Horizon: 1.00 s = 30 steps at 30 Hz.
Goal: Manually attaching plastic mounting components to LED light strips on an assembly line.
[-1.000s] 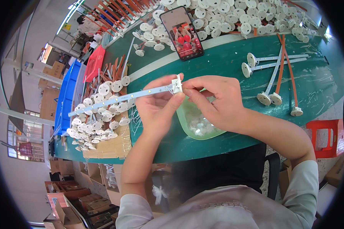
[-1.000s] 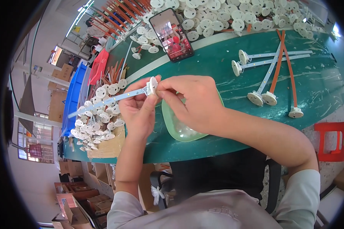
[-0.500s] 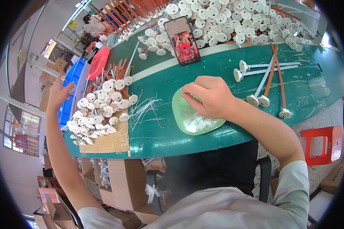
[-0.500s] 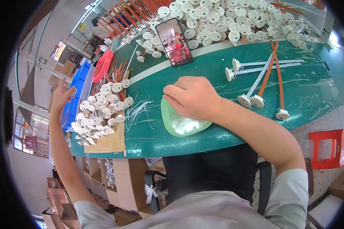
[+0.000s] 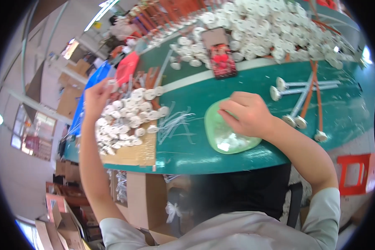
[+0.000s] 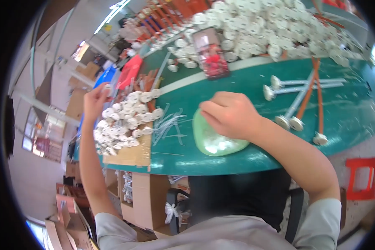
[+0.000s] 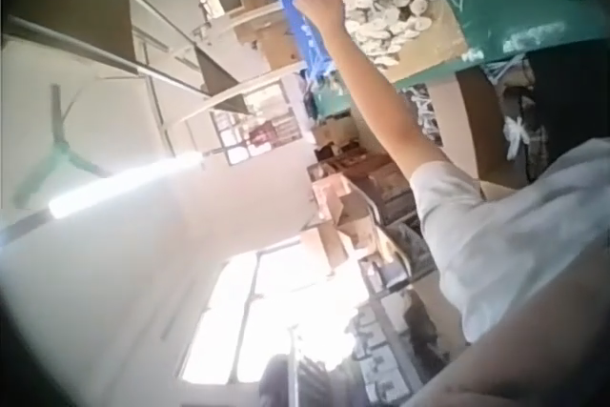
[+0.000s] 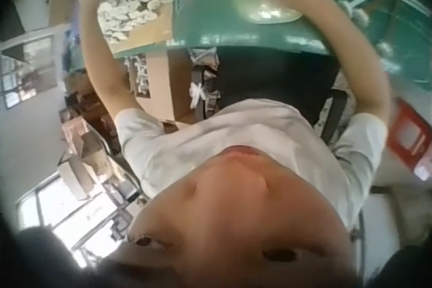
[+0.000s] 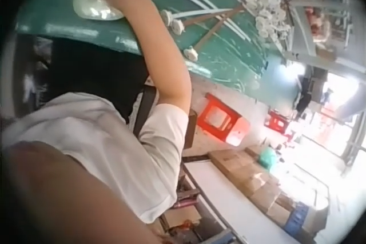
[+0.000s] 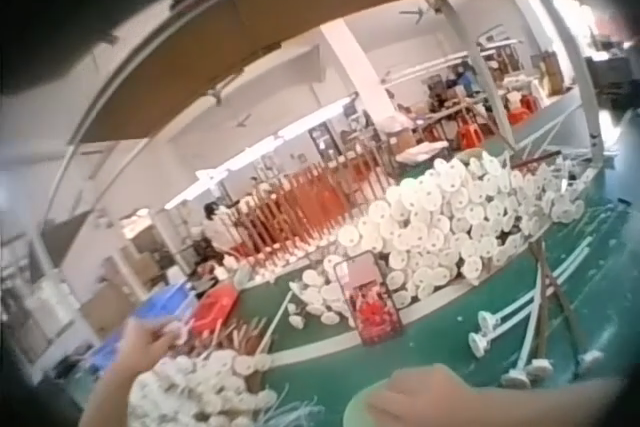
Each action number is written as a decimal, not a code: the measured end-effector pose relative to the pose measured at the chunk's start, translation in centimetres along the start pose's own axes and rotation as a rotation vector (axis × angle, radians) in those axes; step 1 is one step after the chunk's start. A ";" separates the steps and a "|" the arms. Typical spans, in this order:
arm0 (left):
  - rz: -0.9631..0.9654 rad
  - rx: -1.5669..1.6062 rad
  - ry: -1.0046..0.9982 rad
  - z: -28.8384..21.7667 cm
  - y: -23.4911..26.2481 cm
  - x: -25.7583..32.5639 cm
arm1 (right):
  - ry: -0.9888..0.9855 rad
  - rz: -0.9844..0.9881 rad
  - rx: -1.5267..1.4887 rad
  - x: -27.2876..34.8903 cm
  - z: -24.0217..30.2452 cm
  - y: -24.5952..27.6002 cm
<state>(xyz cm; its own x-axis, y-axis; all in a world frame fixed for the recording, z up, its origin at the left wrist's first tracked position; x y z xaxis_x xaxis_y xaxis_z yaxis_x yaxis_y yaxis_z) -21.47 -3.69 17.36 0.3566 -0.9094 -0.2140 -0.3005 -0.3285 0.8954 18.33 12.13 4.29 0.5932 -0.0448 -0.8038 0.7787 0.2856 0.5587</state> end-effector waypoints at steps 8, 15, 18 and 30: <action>-0.152 -0.448 -0.522 -18.9 -4.2 7.3 | -0.015 0.044 -0.006 -0.1 0.5 0.2; -0.150 -0.502 -0.715 -20.7 -4.0 8.3 | 0.010 0.026 -0.022 -0.5 0.6 -0.1; -0.118 -0.518 -0.673 -20.3 -4.1 7.8 | 0.016 0.028 -0.018 -0.5 0.7 0.0; -0.155 0.260 -0.547 -20.9 -14.8 8.6 | -0.186 -0.100 -0.310 -0.6 2.4 0.4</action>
<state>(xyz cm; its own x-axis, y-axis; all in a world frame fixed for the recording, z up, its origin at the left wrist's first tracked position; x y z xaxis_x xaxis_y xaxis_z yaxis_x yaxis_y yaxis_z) 4.52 -1.29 10.39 -0.0710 -0.8224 -0.5644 -0.5119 -0.4556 0.7283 18.75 10.00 5.51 0.5666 -0.2520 -0.7845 0.7524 0.5464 0.3679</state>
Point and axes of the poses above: each hand's wrist, its own x-axis away from the middle knuckle, its own y-axis out of the back of the hand, z = x × y, the point moved 5 cm from there along -x, towards the middle knuckle, and after that the axes turned 11 degrees about z, right-handed, at the moved point
